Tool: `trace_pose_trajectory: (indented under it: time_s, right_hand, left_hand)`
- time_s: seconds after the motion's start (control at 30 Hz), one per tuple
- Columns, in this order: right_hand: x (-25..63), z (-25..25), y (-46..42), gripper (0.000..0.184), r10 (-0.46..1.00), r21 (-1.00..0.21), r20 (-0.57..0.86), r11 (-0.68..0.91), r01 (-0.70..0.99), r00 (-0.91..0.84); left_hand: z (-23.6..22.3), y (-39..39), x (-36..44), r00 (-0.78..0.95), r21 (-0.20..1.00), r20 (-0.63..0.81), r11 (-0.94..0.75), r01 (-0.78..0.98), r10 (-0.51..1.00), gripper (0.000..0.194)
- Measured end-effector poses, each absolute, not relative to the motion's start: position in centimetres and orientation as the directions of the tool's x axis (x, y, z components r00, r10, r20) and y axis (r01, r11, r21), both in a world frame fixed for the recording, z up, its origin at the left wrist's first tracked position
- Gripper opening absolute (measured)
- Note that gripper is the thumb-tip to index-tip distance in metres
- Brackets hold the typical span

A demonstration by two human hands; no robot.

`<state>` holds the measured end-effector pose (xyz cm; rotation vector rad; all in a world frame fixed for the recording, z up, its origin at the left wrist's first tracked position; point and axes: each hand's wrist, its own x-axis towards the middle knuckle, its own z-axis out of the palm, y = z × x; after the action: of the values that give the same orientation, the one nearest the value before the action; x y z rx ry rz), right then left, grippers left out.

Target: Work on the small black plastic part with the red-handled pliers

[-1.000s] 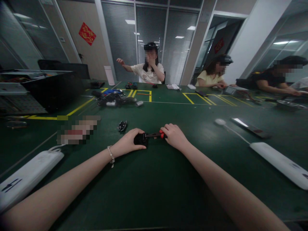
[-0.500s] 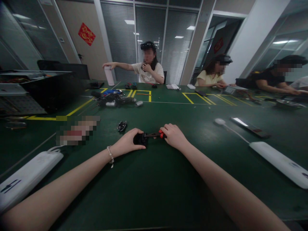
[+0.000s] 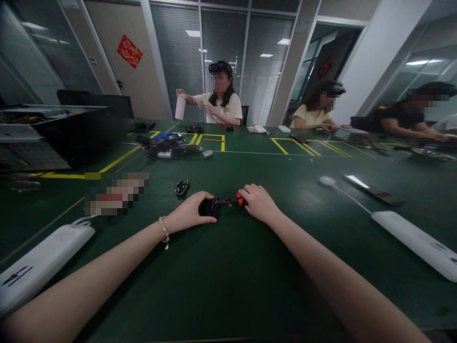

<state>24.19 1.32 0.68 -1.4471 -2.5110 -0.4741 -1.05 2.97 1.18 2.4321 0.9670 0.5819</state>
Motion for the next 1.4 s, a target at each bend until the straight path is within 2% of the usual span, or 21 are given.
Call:
trace_pose_trajectory:
  time_s: [0.43,1.4]
  right_hand:
    - [24.09,0.78,1.33,0.039,0.805,0.17,0.33,0.462,0.87,-0.492]
    - [24.12,0.83,1.12,0.037,0.815,0.175,0.327,0.446,0.878,-0.479]
  left_hand:
    - [1.29,2.97,-1.05,0.665,0.571,0.191,-0.633,0.523,0.722,0.06]
    - [0.63,3.36,-1.06,0.663,0.571,0.256,-0.664,0.484,0.703,0.059]
